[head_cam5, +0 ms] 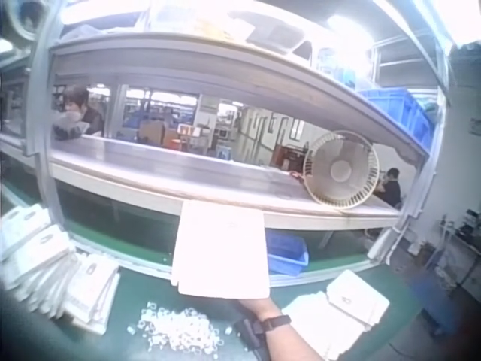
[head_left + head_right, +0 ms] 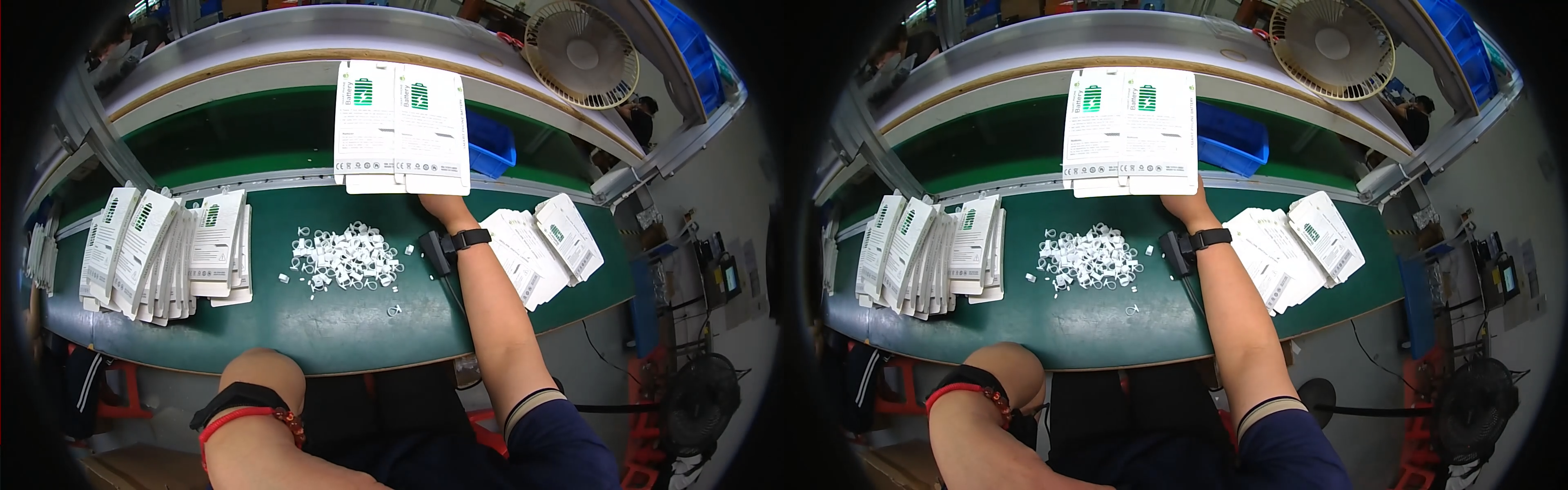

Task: Assembling and organizing product boxes/manuals at a factory workstation.

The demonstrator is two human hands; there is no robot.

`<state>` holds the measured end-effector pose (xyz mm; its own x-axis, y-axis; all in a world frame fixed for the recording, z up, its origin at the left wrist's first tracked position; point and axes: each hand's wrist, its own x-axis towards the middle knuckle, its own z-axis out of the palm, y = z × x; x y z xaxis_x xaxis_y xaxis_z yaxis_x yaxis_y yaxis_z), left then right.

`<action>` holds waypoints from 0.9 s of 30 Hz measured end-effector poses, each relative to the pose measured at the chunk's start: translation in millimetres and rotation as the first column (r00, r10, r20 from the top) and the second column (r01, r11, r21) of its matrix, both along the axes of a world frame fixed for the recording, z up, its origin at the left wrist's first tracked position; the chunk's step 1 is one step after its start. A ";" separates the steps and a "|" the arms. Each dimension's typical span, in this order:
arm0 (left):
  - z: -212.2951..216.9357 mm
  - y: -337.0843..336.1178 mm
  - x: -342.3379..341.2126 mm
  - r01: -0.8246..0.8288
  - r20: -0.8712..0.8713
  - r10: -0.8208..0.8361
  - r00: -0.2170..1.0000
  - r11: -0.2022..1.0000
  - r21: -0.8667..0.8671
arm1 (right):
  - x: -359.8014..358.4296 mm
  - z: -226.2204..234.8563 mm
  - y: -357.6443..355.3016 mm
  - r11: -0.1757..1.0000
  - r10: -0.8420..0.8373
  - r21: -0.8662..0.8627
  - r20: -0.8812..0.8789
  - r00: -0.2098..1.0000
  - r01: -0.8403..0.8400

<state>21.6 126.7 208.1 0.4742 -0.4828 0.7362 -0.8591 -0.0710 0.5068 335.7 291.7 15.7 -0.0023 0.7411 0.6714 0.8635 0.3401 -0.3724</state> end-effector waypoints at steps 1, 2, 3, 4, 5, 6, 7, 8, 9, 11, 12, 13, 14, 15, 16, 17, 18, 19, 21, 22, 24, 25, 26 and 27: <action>-0.6 -1.0 -0.3 -0.022 0.007 0.022 1.000 0.999 -0.023 | 1.1 -0.2 0.3 1.000 -0.013 0.002 0.026 1.000 0.013; -0.4 -2.5 -1.7 -0.028 0.005 0.028 1.000 0.999 -0.022 | -2.9 2.1 0.3 1.000 -0.007 0.003 0.025 1.000 0.007; -0.1 -4.0 -3.1 -0.043 -0.005 0.043 0.999 0.998 -0.037 | -7.0 4.2 -0.2 1.000 -0.009 0.002 0.019 1.000 0.009; 0.5 -5.0 -4.3 -0.059 -0.016 0.058 0.998 0.997 -0.051 | -11.2 6.4 -0.1 1.000 -0.010 0.002 0.012 1.000 0.010; 0.5 -4.2 -3.3 -0.053 -0.013 0.053 0.999 0.997 -0.052 | -8.4 6.1 -1.2 1.000 -0.016 0.001 0.015 1.000 0.016; 1.7 -2.8 -1.8 -0.037 -0.026 0.036 0.999 0.998 -0.053 | -6.2 6.2 -2.3 1.000 -0.011 0.002 0.002 1.000 0.011; 2.9 -1.3 -0.3 -0.022 -0.040 0.020 0.999 0.998 -0.055 | -4.1 6.3 -3.4 1.000 -0.006 0.003 -0.011 1.000 0.006; 3.3 1.7 1.3 -0.017 -0.038 0.015 0.999 0.998 -0.055 | -1.6 5.4 -3.7 1.000 -0.010 0.003 -0.009 1.000 0.010; 5.7 6.5 4.5 -0.018 0.042 0.016 0.999 0.999 0.051 | 0.7 4.5 -3.9 1.000 -0.022 0.014 0.025 0.999 0.022; 10.1 5.7 3.1 -0.048 0.112 0.030 0.993 0.986 0.161 | -7.5 5.5 -0.1 0.999 -0.013 0.031 0.050 0.999 0.011; 8.6 5.7 4.2 -0.064 0.125 0.046 0.991 0.987 0.146 | -6.3 5.4 -1.6 1.000 -0.015 -0.002 0.008 1.000 0.015; 7.1 6.0 5.2 -0.080 0.137 0.062 0.989 0.988 0.131 | -5.2 5.4 -2.8 0.999 -0.019 -0.036 -0.033 0.999 0.018; 7.3 5.5 5.2 -0.080 0.138 0.062 0.989 0.988 0.132 | -4.5 5.0 -2.4 0.999 -0.019 -0.035 -0.033 0.999 0.018; 7.3 5.2 5.3 -0.085 0.153 0.063 0.986 0.986 0.143 | -3.9 4.6 -1.8 1.000 -0.013 -0.026 -0.020 1.000 0.012; 7.2 4.9 5.3 -0.089 0.168 0.063 0.984 0.984 0.154 | -3.2 4.1 -1.2 1.000 -0.007 -0.018 -0.007 1.000 0.007; 5.5 2.9 3.8 -0.089 0.167 0.063 0.984 0.984 0.155 | -2.6 3.3 -0.5 1.000 -0.007 -0.017 -0.007 1.000 0.007; 2.6 -0.5 1.0 -0.063 0.088 0.055 0.995 0.994 0.086 | -1.9 2.4 0.2 1.000 -0.007 -0.011 0.005 1.000 0.007; 1.0 -2.5 -0.5 -0.041 0.009 0.041 0.999 0.999 0.014 | -0.9 1.6 0.5 1.000 -0.007 -0.005 0.017 1.000 0.007; 0.8 -3.1 -1.4 -0.054 0.008 0.054 0.998 0.998 0.009 | -3.0 2.7 0.0 1.000 -0.001 -0.025 -0.004 1.000 0.001; 0.9 -3.2 -1.7 -0.066 0.009 0.066 0.998 0.998 0.004 | -4.0 3.3 -0.2 0.999 0.002 -0.045 -0.024 1.000 -0.003; 8.3 3.7 1.0 -0.072 0.083 0.063 0.995 0.991 0.109 | -3.4 3.3 -0.2 1.000 0.000 -0.018 0.007 1.000 0.000; 11.0 6.4 2.3 -0.085 0.155 0.053 0.986 0.974 0.212 | -3.1 3.3 -0.1 1.000 -0.002 0.008 0.038 0.999 0.002; 11.1 6.7 2.9 -0.085 0.156 0.052 0.986 0.973 0.213 | -2.5 2.8 0.4 1.000 -0.003 0.009 0.038 0.999 0.002; 10.7 7.0 3.5 -0.076 0.149 0.045 0.988 0.975 0.208 | -2.0 2.2 0.9 1.000 -0.005 0.002 0.030 1.000 0.004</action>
<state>25.1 133.7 218.8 0.4050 -0.6092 0.6818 -0.9121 -0.2179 0.3472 333.8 292.6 17.9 -0.0193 0.7399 0.6725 0.8758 0.3369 -0.3456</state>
